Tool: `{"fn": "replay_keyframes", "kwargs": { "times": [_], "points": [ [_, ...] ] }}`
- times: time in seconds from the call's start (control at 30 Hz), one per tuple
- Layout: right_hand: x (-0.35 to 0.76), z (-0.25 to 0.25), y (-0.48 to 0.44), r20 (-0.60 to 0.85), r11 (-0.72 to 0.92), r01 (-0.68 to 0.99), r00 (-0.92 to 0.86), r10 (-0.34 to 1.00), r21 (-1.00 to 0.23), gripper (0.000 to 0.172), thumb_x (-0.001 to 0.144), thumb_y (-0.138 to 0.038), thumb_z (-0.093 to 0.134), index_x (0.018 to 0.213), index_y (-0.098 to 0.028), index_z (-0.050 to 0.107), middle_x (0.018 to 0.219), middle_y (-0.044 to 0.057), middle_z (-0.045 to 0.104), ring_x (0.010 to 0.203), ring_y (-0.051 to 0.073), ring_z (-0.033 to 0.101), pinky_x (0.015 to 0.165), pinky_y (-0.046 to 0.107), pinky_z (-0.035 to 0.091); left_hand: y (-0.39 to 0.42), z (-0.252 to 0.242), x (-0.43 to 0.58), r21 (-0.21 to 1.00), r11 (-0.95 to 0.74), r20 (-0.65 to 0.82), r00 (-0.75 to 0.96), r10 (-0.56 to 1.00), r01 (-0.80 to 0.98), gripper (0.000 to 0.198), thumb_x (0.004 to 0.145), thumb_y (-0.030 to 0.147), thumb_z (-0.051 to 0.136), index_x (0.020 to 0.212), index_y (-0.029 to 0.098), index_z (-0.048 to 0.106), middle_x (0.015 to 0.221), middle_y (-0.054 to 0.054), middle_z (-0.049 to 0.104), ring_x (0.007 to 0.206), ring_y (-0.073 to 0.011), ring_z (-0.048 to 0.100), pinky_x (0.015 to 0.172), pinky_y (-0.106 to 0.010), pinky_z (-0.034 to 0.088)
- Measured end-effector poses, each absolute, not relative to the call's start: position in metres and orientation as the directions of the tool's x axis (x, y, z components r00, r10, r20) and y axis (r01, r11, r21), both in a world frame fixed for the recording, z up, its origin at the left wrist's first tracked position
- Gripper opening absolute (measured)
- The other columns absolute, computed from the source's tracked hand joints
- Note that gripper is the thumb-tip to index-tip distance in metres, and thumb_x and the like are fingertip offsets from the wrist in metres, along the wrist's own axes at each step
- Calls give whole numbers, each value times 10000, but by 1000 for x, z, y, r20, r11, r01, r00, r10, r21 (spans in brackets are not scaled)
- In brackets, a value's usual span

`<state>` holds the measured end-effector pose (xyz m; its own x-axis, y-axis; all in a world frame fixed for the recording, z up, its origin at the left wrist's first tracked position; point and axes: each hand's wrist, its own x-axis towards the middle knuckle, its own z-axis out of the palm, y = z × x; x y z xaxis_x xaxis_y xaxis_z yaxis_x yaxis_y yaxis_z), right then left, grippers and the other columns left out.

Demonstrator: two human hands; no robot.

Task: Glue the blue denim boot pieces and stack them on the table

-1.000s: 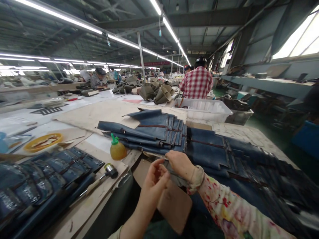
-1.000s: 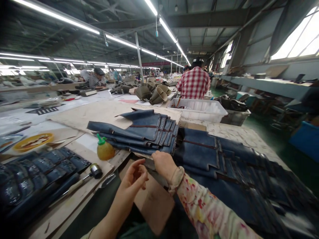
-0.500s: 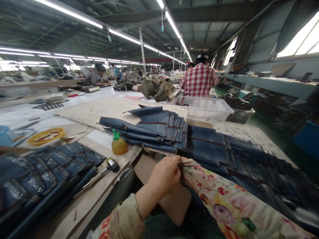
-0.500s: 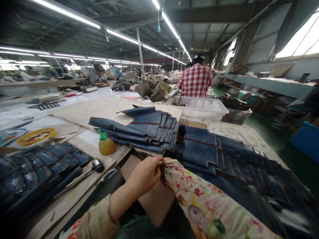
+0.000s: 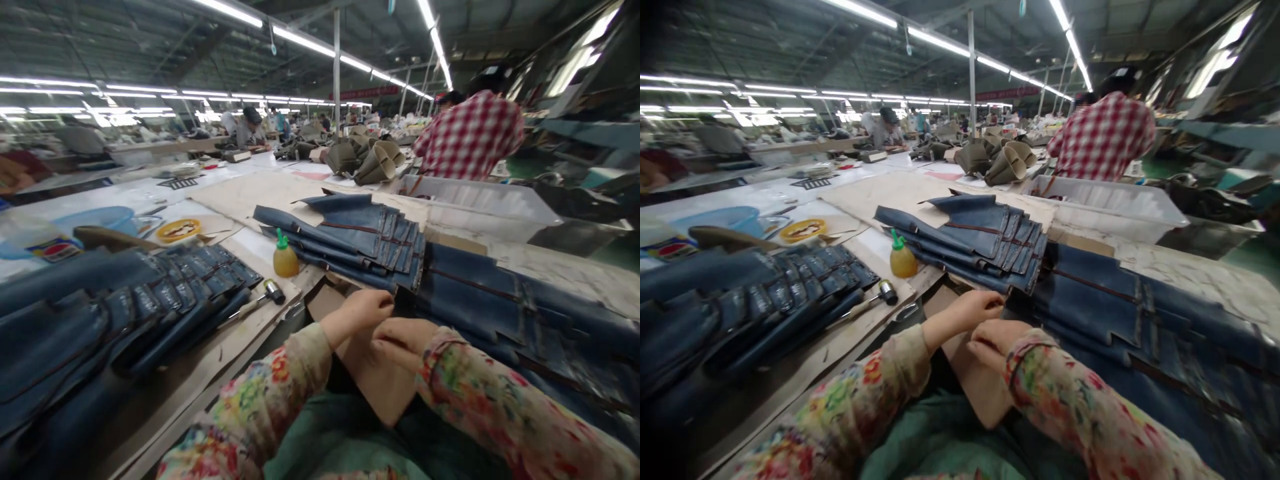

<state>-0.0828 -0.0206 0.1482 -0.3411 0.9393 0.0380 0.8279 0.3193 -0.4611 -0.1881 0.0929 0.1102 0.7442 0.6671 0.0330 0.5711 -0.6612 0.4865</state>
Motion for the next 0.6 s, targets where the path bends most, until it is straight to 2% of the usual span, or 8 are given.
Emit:
{"fn": "replay_keyframes", "kwargs": {
  "times": [0.13, 0.23, 0.3, 0.37, 0.4, 0.47, 0.53, 0.6],
  "points": [
    [-115, 157, -23, 3, 343, 818, -385, 923, -461, 249, 808, -424, 546, 745, -203, 638, 678, 6, 622, 641, 156, 580, 560, 265, 405, 90, 103, -163, 491, -669, -23, 776, 631, 558, 244, 823, 268, 469, 961, 202, 659, 946, -34, 673, 837, -185, 596, 696, -255, 428],
    [-149, 160, -28, -15, 384, 863, -411, 911, -327, 362, 696, -518, 646, 823, -179, 628, 769, 56, 657, 728, 219, 613, 580, 286, 415, 84, 102, -153, 501, -689, 10, 793, 609, 523, 261, 828, 258, 450, 965, 185, 660, 958, -59, 668, 862, -209, 593, 720, -279, 432],
    [-163, 157, -30, -27, 418, 881, -434, 901, -222, 339, 722, -456, 635, 870, -152, 622, 833, 111, 663, 770, 245, 621, 574, 289, 414, 81, 102, -153, 521, -702, 34, 810, 585, 485, 264, 830, 260, 450, 973, 183, 659, 949, -59, 669, 859, -205, 592, 724, -277, 430],
    [-165, 150, -30, 5, 431, 878, -440, 898, -208, 206, 783, -326, 567, 866, -146, 621, 840, 129, 662, 759, 237, 622, 562, 282, 404, 79, 100, -156, 555, -702, 44, 827, 560, 446, 262, 833, 259, 455, 968, 176, 663, 929, -58, 671, 838, -193, 591, 711, -266, 426],
    [-163, 147, -29, 40, 434, 862, -439, 897, -263, 162, 794, -282, 535, 845, -154, 620, 826, 120, 662, 750, 228, 620, 568, 278, 403, 80, 98, -158, 577, -695, 45, 833, 551, 428, 259, 833, 254, 458, 965, 169, 664, 924, -59, 670, 827, -186, 589, 704, -260, 423],
    [-153, 141, -27, 81, 376, 759, -397, 914, -532, 141, 802, -275, 500, 782, -180, 602, 749, 70, 648, 702, 198, 607, 578, 269, 413, 81, 95, -162, 629, -672, 44, 846, 531, 390, 248, 834, 249, 469, 960, 160, 663, 919, -54, 668, 814, -170, 587, 692, -242, 419],
    [-144, 136, -25, 35, 182, 453, -315, 949, -873, 148, 797, -318, 494, 741, -203, 570, 673, 29, 615, 659, 180, 597, 593, 271, 441, 81, 93, -165, 693, -638, 39, 866, 498, 336, 245, 846, 270, 477, 975, 158, 653, 895, -32, 665, 787, -140, 588, 663, -206, 418],
    [-138, 133, -22, -79, -67, 54, -275, 958, -996, 122, 787, -323, 501, 767, -221, 565, 679, 28, 605, 684, 189, 607, 650, 299, 472, 80, 91, -165, 752, -599, 36, 891, 452, 273, 259, 862, 293, 477, 1009, 158, 641, 845, -5, 659, 740, -110, 586, 627, -170, 415]
  ]
}}
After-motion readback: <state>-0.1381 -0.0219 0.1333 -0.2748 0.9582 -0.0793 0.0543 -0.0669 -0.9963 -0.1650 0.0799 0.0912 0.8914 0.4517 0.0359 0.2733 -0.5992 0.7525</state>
